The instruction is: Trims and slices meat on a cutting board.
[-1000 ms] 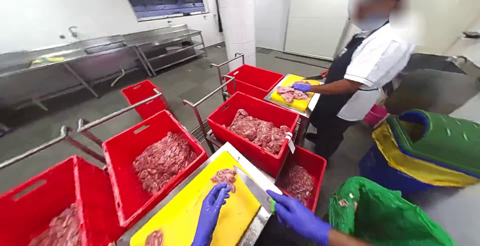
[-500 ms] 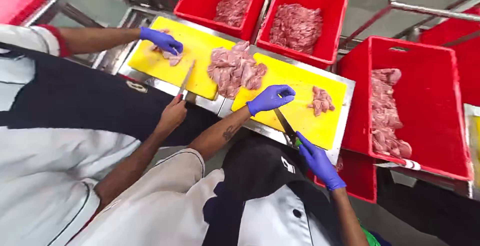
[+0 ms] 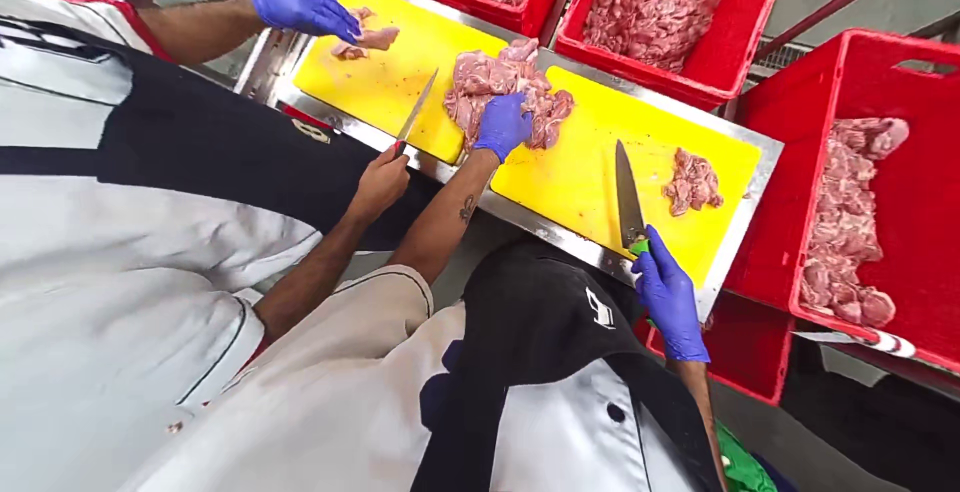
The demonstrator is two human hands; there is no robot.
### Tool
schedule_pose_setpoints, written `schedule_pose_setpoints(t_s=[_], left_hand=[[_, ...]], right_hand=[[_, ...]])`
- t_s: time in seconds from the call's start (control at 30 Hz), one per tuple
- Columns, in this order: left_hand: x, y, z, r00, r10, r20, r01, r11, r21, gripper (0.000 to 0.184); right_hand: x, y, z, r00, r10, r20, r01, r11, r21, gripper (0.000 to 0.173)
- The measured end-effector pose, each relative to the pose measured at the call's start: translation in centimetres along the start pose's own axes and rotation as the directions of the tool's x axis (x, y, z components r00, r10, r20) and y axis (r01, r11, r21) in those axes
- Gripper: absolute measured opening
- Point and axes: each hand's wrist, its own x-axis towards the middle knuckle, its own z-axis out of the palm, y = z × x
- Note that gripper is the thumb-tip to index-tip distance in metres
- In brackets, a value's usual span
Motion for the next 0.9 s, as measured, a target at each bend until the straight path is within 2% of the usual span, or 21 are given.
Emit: schedule_pose_setpoints(t_s=[0.03,0.1,0.13,0.2,0.27,0.33,0.4,0.5,0.57,0.63,0.7,0.77,0.83,0.9], left_hand=[[0.3,-0.3,-0.2,1.0,-0.009,0.003,0.009,0.998,-0.058,0.035],[1.6,-1.4,-1.2,0.999,0.015,-0.031,-0.024,0.957,-0.29,0.029],[2.1,-1.8,-1.6,0.997,0.037,-0.065,-0.062,0.897,-0.438,0.027],[2.7,-1.1,-3.1,0.994,0.093,-0.057,-0.106,0.7,-0.707,0.028],[2.8,1.1,-4.8,0.962,0.264,-0.061,-0.2,0.538,-0.819,0.029],[2.7,4.0,-5.9,0.857,0.496,-0.141,-0.425,0.523,-0.739,0.024],[1.9,6.7,-5.6,0.694,0.707,-0.135,-0.658,0.546,-0.518,0.028],[-1.2,8.4,-0.7,0.449,0.887,0.108,-0.869,0.461,-0.177,0.028],[-3.5,6.9,4.4,0.342,0.9,0.271,-0.914,0.386,-0.127,0.026],[-5.0,4.4,7.6,0.32,0.914,0.247,-0.926,0.357,-0.122,0.029],[-5.5,3.1,8.4,0.333,0.929,0.161,-0.931,0.351,-0.104,0.031],[-6.3,2.9,8.4,0.354,0.925,0.14,-0.926,0.367,-0.085,0.031],[-6.4,3.6,7.8,0.384,0.909,0.163,-0.919,0.393,-0.028,0.029],[-6.8,4.6,7.6,0.439,0.878,0.192,-0.897,0.442,0.031,0.027]], right_hand=[[-0.2,0.0,0.7,0.999,0.005,0.035,-0.006,1.0,0.015,0.048],[-0.2,-0.4,1.9,0.995,0.006,0.104,-0.011,0.999,0.044,0.048],[-0.3,-0.5,2.2,0.989,0.006,0.146,-0.012,0.999,0.041,0.048],[-0.3,-0.5,2.4,0.977,0.008,0.215,-0.01,1.0,0.007,0.048],[-0.5,-0.2,1.9,0.976,0.037,0.213,-0.038,0.999,-0.003,0.048],[-0.6,0.1,1.1,0.988,0.08,0.133,-0.087,0.995,0.049,0.048],[-0.9,-0.1,-0.3,0.991,0.132,0.018,-0.133,0.986,0.103,0.049],[-1.9,-0.9,-1.9,0.973,0.175,-0.152,-0.146,0.972,0.186,0.051],[-2.5,-1.1,-2.0,0.966,0.164,-0.199,-0.117,0.967,0.226,0.054],[-2.7,-1.3,-1.3,0.977,0.14,-0.16,-0.097,0.963,0.251,0.056],[-3.2,-0.8,-0.1,0.987,0.151,-0.059,-0.128,0.95,0.285,0.055],[-4.7,1.1,0.9,0.979,0.2,0.041,-0.203,0.932,0.301,0.054],[-5.5,2.9,1.2,0.976,0.218,0.013,-0.212,0.932,0.293,0.054],[-5.8,2.7,0.9,0.975,0.206,-0.088,-0.194,0.972,0.132,0.054]])
